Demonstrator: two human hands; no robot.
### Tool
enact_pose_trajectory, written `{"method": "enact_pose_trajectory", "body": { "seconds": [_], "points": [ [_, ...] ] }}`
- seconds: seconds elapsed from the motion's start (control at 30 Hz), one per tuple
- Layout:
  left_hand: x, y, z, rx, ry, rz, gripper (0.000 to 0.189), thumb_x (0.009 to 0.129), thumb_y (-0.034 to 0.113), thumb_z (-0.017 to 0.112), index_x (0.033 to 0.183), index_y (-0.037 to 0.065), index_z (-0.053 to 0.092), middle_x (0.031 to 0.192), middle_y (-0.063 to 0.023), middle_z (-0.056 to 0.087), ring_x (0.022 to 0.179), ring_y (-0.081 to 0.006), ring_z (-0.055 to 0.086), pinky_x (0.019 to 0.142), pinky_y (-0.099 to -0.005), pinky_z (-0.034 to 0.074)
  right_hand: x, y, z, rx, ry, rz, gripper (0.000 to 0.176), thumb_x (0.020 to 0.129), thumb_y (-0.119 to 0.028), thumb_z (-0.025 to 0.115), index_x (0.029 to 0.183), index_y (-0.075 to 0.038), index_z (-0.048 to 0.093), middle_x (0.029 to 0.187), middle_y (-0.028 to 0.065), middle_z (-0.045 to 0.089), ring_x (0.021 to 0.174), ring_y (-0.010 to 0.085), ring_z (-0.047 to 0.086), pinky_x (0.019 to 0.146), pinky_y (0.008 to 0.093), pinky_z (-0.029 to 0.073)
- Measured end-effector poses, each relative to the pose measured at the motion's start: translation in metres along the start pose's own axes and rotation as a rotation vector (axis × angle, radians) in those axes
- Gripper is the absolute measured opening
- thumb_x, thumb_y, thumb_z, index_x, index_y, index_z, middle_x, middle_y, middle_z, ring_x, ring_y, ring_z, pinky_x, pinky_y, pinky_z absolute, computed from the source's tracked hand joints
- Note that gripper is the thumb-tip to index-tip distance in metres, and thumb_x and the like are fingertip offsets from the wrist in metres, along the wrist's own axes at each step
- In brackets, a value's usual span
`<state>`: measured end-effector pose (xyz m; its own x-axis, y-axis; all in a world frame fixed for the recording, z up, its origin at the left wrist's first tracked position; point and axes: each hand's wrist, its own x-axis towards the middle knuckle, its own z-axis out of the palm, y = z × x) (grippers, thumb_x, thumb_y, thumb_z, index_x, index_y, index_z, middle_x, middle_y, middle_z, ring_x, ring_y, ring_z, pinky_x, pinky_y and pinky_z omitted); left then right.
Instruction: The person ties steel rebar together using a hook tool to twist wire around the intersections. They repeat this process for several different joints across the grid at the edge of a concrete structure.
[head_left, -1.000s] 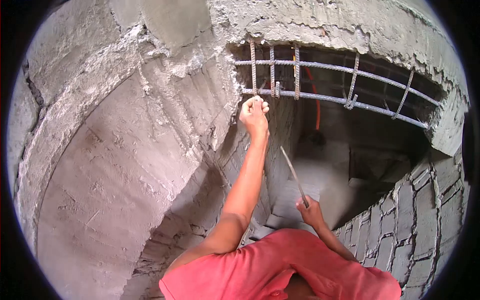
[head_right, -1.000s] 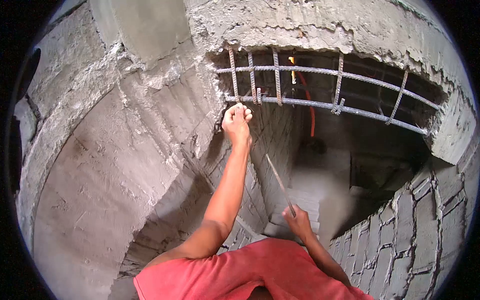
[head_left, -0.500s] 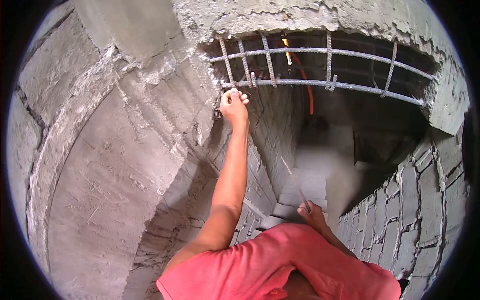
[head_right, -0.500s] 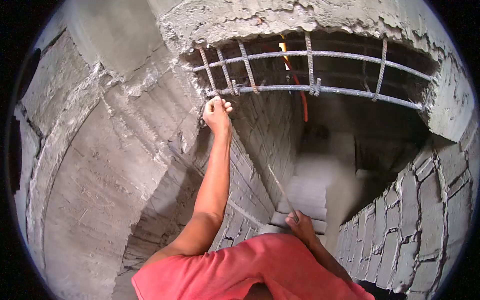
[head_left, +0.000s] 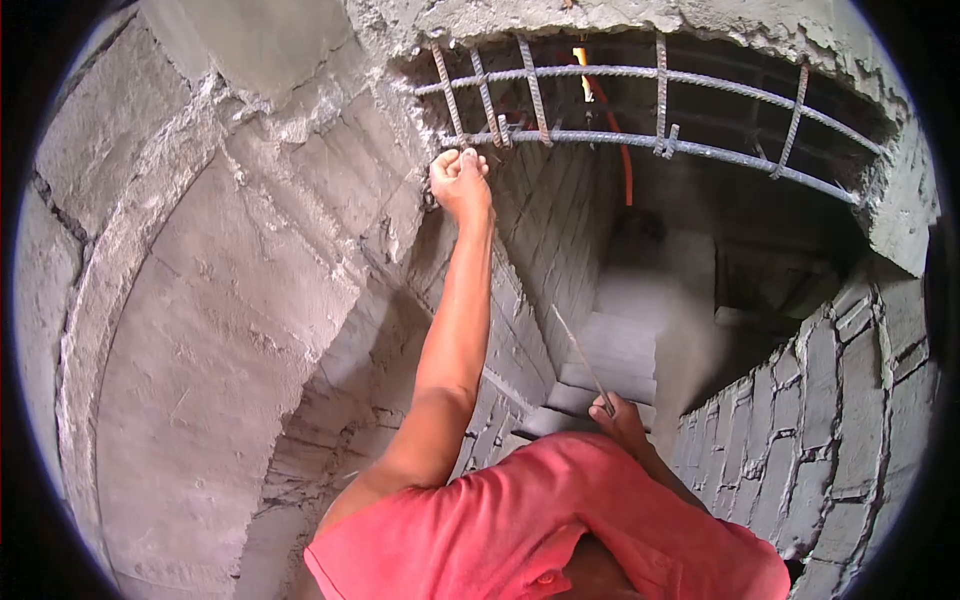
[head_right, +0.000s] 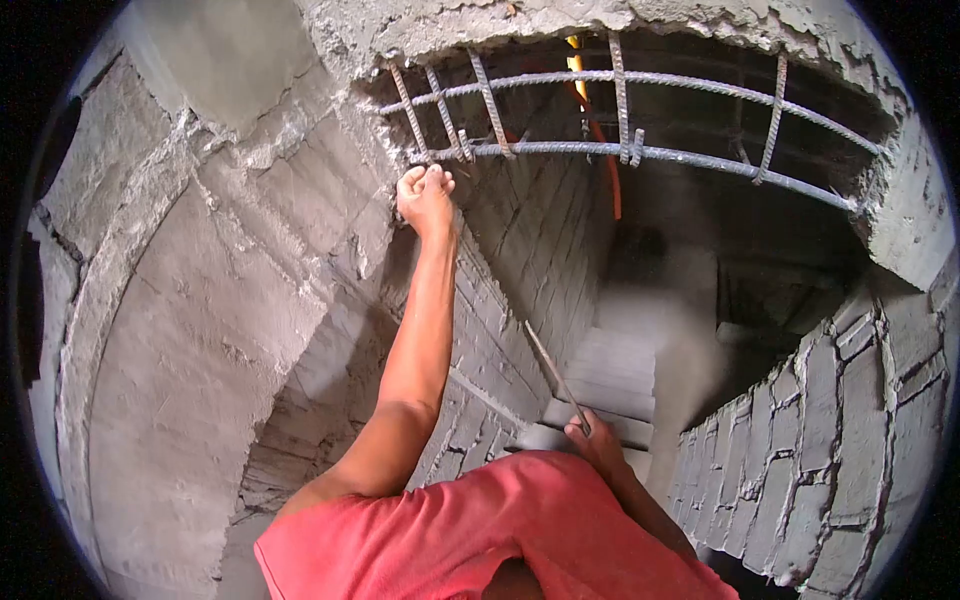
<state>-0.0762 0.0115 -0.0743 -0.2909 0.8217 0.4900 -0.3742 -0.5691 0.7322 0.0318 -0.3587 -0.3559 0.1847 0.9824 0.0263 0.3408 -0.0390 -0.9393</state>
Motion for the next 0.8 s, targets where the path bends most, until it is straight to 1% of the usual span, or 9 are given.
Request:
{"method": "enact_pose_trajectory", "body": {
  "seconds": [0.07,0.13,0.2,0.27,0.3,0.43,0.6,0.73,0.8],
  "points": [
    [0.002,-0.010,-0.004,-0.006,0.027,-0.054,0.026,0.090,0.005,0.067,0.109,-0.001,0.051,0.089,-0.0094,0.062,0.072,-0.0158,0.065,0.063,-0.0269,0.057,-0.001,-0.006,-0.003,0.011,-0.036,0.096,0.040,0.090,-0.041,0.060,0.099,-0.002,0.062,0.084,0.0200,0.066,0.083,0.0348,0.066,0.074,0.0437,0.049],
    [0.004,-0.018,-0.007,-0.028,0.014,-0.102,0.029,0.090,0.006,0.068,0.112,-0.001,0.051,0.091,-0.0081,0.062,0.074,-0.0159,0.065,0.062,-0.0273,0.056,-0.002,0.002,-0.001,-0.001,-0.029,0.081,0.040,0.090,-0.041,0.060,0.099,-0.002,0.062,0.083,0.0196,0.065,0.081,0.0344,0.065,0.073,0.0435,0.049],
    [0.005,-0.025,-0.009,-0.071,0.005,-0.155,0.030,0.091,0.009,0.066,0.116,0.001,0.052,0.095,-0.0084,0.061,0.079,-0.0183,0.065,0.068,-0.0318,0.057,-0.001,0.007,0.001,-0.011,-0.010,0.060,0.041,0.090,-0.041,0.060,0.099,-0.001,0.062,0.081,0.0192,0.065,0.079,0.0339,0.065,0.072,0.0433,0.049],
    [0.006,-0.023,-0.010,-0.409,-0.002,-0.382,0.028,0.094,0.012,0.062,0.118,0.001,0.052,0.098,-0.0093,0.061,0.083,-0.0214,0.065,0.075,-0.0364,0.056,-0.002,0.009,0.001,0.014,0.035,0.050,0.041,0.090,-0.041,0.060,0.097,-0.001,0.062,0.078,0.0176,0.064,0.074,0.0326,0.063,0.070,0.0430,0.049],
    [0.005,-0.023,-0.009,-0.433,0.031,-0.393,0.030,0.096,0.013,0.058,0.123,0.001,0.051,0.099,-0.0108,0.061,0.087,-0.0238,0.065,0.082,-0.0401,0.055,-0.002,0.009,0.001,0.011,0.033,0.051,0.041,0.090,-0.041,0.060,0.097,-0.001,0.062,0.078,0.0176,0.064,0.074,0.0326,0.063,0.070,0.0430,0.049],
    [0.004,-0.029,-0.009,-0.493,-0.035,-0.387,0.032,0.097,0.012,0.059,0.126,0.000,0.051,0.099,-0.0101,0.063,0.085,-0.0219,0.066,0.080,-0.0365,0.056,0.000,0.007,-0.004,0.004,0.047,0.065,0.041,0.090,-0.042,0.060,0.095,-0.001,0.062,0.074,0.0158,0.062,0.072,0.0302,0.061,0.069,0.0422,0.048],
    [0.001,-0.034,-0.010,-0.126,-0.007,-0.097,0.023,0.098,0.012,0.059,0.116,-0.004,0.059,0.093,-0.0087,0.065,0.077,-0.0150,0.065,0.066,-0.0251,0.056,0.000,0.017,-0.002,-0.020,0.070,0.076,0.041,0.089,-0.043,0.060,0.093,-0.001,0.062,0.071,0.0129,0.060,0.069,0.0263,0.059,0.067,0.0410,0.047],
    [0.001,-0.018,-0.005,0.039,0.028,0.105,0.019,0.099,0.012,0.058,0.108,-0.004,0.061,0.090,-0.0087,0.064,0.072,-0.0132,0.065,0.063,-0.0242,0.056,0.002,0.013,0.000,-0.019,0.091,0.101,0.032,0.088,-0.033,0.065,0.093,-0.001,0.063,0.069,0.0113,0.060,0.066,0.0222,0.058,0.065,0.0387,0.047],
    [0.001,-0.006,0.000,0.125,0.049,0.122,0.016,0.098,0.011,0.058,0.104,-0.004,0.062,0.087,-0.0081,0.064,0.069,-0.0123,0.064,0.062,-0.0243,0.055,0.002,0.013,0.002,-0.013,0.095,0.143,0.029,0.087,-0.030,0.066,0.093,-0.001,0.062,0.069,0.0112,0.060,0.065,0.0212,0.057,0.064,0.0379,0.047]
  ]
}}
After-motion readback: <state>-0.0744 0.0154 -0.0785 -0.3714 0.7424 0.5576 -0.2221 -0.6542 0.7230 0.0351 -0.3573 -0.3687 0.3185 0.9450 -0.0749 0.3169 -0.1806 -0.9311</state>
